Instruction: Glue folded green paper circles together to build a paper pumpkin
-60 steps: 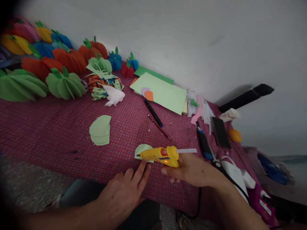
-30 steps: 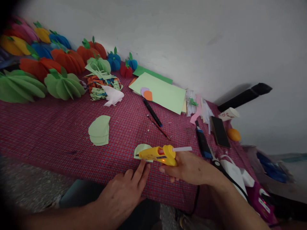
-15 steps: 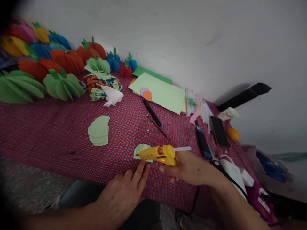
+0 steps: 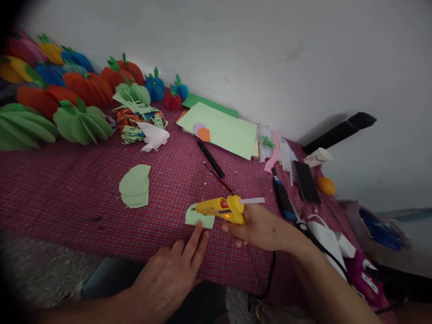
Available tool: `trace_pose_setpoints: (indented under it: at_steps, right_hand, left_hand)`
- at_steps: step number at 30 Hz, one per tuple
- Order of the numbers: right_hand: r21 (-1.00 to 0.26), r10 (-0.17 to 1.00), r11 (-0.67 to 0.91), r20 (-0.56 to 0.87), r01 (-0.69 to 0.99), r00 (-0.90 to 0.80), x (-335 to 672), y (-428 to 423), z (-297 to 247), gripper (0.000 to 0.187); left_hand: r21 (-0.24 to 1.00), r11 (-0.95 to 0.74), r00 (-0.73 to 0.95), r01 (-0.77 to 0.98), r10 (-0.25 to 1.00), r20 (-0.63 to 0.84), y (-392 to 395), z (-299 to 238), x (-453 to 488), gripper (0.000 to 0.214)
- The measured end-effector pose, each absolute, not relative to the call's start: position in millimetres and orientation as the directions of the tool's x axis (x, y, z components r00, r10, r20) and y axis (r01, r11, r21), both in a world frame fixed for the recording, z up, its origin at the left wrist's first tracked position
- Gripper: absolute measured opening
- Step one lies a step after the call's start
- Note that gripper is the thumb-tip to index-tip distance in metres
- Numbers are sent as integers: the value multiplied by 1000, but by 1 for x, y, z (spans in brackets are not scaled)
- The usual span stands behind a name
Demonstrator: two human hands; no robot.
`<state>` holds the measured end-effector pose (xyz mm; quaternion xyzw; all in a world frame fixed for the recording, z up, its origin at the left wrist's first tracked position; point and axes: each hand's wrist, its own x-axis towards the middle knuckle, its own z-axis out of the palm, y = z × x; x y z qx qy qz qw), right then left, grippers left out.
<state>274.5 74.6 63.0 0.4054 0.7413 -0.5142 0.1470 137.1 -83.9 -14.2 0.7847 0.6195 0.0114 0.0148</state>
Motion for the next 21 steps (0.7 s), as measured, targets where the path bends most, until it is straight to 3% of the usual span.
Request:
trace_pose_setpoints:
  at_steps: [11,21]
  right_hand:
    - [-642,492,113,-627,758,-604,276,76,62,39]
    - [-620,465,228,-609,751,-643,276,73,62,41]
  left_hand:
    - [27,-232,232,972,973,-6,-84,-16,138,52]
    - [31,-241,242,970,970,-33,-83,-14,138,53]
